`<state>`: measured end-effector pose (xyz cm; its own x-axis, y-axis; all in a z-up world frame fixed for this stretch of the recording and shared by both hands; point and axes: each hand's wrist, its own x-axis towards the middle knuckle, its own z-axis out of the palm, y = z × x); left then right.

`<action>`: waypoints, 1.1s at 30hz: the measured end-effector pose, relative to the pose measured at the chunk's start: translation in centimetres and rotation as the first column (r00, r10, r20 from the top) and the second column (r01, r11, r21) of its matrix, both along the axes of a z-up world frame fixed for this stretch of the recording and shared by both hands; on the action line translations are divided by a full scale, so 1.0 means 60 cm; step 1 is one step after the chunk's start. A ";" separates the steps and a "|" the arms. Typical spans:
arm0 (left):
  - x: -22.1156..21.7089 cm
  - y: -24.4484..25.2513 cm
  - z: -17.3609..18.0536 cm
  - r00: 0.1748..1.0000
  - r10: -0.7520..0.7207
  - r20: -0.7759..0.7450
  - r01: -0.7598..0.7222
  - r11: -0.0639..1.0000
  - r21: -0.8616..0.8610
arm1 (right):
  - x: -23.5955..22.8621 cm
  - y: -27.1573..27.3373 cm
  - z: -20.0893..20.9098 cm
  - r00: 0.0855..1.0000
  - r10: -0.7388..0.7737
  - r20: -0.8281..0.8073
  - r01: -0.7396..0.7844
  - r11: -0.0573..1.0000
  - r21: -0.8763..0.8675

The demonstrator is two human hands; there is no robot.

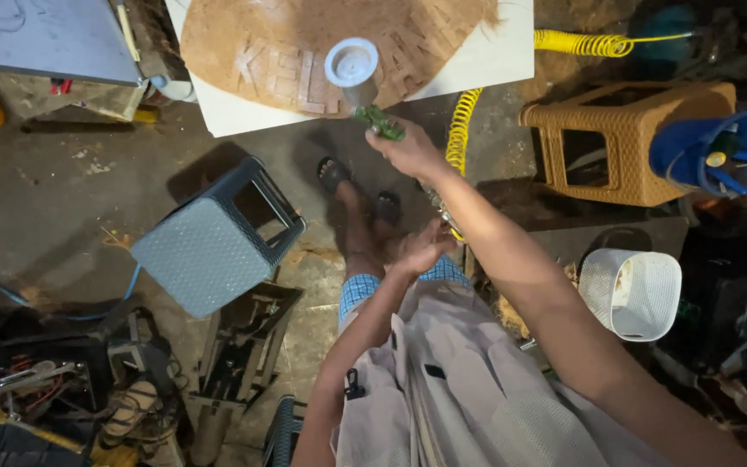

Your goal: Applying a finish to a decorative coconut leaf sign using a spray gun and then drying it with a heat gun.

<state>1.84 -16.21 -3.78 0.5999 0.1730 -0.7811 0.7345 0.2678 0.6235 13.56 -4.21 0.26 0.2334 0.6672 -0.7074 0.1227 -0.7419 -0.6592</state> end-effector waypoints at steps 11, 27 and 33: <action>0.002 -0.051 -0.072 0.710 0.641 0.291 -0.460 0.735 -0.499 | 0.032 0.021 0.024 0.967 -0.254 -0.019 0.254 0.956 0.149; 0.034 -0.100 -0.105 0.769 0.576 0.278 -0.402 0.773 -0.491 | 0.042 -0.017 0.001 0.977 -0.176 -0.118 0.188 0.977 0.096; 0.037 -0.031 -0.065 0.765 0.595 0.247 -0.478 0.782 -0.401 | 0.056 0.033 0.044 0.987 -0.129 0.093 0.115 0.983 0.141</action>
<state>4.05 -18.04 -7.65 0.7130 0.3446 -0.6106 0.1653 0.7637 0.6240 16.95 -2.25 2.90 0.3844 0.7168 -0.5818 0.1078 -0.6608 -0.7428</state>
